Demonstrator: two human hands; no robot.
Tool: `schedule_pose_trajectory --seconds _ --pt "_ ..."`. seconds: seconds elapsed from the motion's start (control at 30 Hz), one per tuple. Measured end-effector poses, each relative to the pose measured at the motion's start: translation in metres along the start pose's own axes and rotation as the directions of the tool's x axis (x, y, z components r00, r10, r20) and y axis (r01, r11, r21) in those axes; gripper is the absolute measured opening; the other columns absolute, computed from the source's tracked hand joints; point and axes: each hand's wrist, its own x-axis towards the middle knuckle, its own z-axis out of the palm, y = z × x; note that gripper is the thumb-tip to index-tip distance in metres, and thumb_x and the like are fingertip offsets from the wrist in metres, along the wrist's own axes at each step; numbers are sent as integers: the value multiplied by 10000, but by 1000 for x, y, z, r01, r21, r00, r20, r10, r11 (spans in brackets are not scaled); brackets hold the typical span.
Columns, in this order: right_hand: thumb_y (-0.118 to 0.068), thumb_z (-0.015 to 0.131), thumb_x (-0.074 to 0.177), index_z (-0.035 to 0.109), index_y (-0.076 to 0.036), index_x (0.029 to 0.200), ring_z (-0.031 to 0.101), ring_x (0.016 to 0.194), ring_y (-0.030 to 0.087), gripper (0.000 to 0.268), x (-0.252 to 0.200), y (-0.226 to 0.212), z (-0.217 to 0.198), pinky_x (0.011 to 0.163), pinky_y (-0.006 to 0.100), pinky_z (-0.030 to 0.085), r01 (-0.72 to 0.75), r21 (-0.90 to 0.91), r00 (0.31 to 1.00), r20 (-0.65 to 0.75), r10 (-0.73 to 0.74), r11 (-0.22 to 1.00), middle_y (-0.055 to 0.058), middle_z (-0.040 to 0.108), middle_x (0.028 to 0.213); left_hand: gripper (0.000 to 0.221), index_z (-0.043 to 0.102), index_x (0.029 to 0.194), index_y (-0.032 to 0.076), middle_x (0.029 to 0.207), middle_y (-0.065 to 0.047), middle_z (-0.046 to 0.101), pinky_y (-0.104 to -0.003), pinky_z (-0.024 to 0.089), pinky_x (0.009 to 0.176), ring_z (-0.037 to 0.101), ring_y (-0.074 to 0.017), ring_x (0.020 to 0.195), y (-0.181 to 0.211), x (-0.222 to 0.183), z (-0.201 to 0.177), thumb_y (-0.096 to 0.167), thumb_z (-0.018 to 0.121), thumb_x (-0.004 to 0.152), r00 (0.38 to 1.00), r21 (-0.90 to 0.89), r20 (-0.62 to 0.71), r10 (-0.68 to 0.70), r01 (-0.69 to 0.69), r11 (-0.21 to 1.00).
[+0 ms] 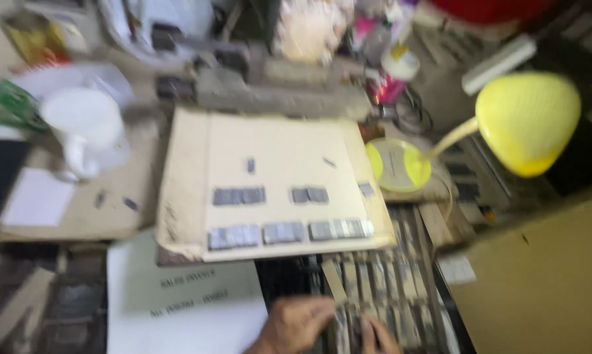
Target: Selecting and picking individual metal type characters from a wooden type case, referencing a sales invoice for the required text.
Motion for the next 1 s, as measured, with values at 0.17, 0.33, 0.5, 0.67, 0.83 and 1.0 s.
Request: schedule_pose_trajectory --seconds 0.17,0.33,0.5,0.67,0.83,1.0 --pt "-196 645 979 776 -35 1083 726 1021 170 232 72 -199 -68 968 290 538 -334 122 921 253 296 935 78 797 1081 145 873 1007 157 670 126 664 -184 301 458 370 1 516 16 -11 5 209 793 898 866 -184 -8 -501 491 852" --pt "-134 663 969 733 -31 1174 715 988 161 239 91 -265 -74 918 274 557 -353 400 923 299 243 846 84 753 1109 148 820 1025 90 981 -10 834 -167 577 751 739 -40 813 22 -4 2 143 734 917 961 -106 -40 -272 267 958" --pt "-134 673 1002 735 -51 1139 687 1026 195 171 77 -291 -70 975 296 543 -316 444 942 252 221 838 102 723 1085 174 792 1077 95 901 -20 757 -229 504 721 615 -98 712 31 -8 -1 88 741 911 992 72 119 -36 28 997" --pt "-167 607 1038 700 -29 1123 687 1020 209 188 80 -262 -102 954 312 563 -299 363 942 261 212 883 116 693 1094 206 846 1066 189 536 70 209 -217 251 517 220 -69 517 36 -6 8 246 772 882 841 133 200 -503 485 864" --pt "-182 640 1005 715 -45 1093 726 817 149 180 109 -180 -151 688 199 640 -419 -38 870 270 413 907 83 763 954 434 590 1328 -8 609 64 279 -261 227 411 246 -102 489 30 7 -4 308 391 1108 588 -575 354 -728 750 326" --pt "-219 680 943 772 -119 1086 664 809 103 197 112 -158 -179 692 241 513 -432 -273 727 458 511 859 16 803 1000 701 586 1401 -34 919 -102 589 -353 486 772 576 -240 835 12 2 -12 565 474 1054 631 -812 388 -672 579 75"
